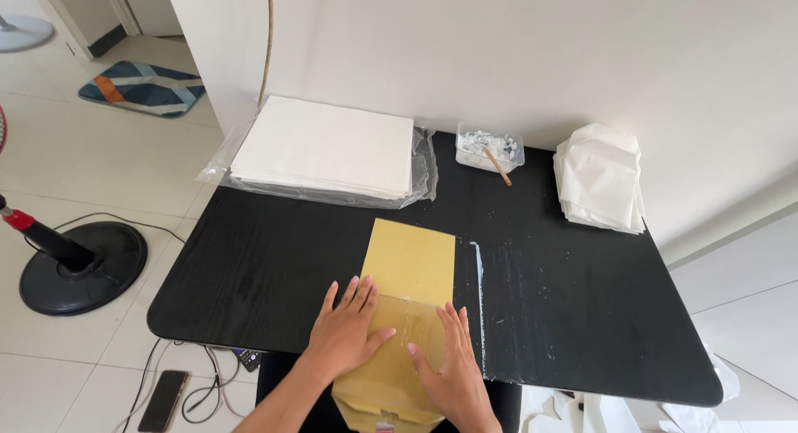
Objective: Applying glue to paper sheets and assembling them into bags at a workstation.
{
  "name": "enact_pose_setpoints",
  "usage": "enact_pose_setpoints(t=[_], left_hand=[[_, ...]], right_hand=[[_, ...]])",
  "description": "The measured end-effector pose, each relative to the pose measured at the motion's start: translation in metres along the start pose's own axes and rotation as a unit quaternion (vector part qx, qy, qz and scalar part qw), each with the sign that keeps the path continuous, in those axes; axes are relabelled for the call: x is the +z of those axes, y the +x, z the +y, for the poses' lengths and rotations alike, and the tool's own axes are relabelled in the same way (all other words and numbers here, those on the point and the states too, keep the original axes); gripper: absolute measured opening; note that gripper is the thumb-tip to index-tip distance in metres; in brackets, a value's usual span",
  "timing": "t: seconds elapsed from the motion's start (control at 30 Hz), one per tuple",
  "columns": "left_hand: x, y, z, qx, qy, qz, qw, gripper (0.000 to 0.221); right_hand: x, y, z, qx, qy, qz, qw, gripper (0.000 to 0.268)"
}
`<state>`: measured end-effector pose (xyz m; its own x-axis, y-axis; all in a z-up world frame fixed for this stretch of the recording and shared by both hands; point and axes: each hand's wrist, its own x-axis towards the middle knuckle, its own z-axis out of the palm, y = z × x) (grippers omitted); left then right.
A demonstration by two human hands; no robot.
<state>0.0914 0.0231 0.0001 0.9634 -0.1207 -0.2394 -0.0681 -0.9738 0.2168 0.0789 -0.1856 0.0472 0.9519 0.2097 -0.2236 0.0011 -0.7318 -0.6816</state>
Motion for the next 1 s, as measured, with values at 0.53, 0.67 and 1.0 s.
enact_pose_setpoints(t=[0.53,0.67,1.0], left_hand=[[-0.042,0.109,-0.028,-0.012,0.024,-0.005,1.0,0.09],[-0.084,0.129,-0.063,0.012,0.038,0.183,0.982,0.048],[-0.076,0.262,-0.19,0.008,0.154,0.151,0.976,0.037]], right_hand=[[0.03,0.042,0.061,-0.195,0.02,0.131,0.972,0.053],[0.045,0.05,0.07,-0.221,0.012,0.244,0.944,0.034],[0.057,0.055,0.074,-0.242,-0.012,0.331,0.912,0.023]])
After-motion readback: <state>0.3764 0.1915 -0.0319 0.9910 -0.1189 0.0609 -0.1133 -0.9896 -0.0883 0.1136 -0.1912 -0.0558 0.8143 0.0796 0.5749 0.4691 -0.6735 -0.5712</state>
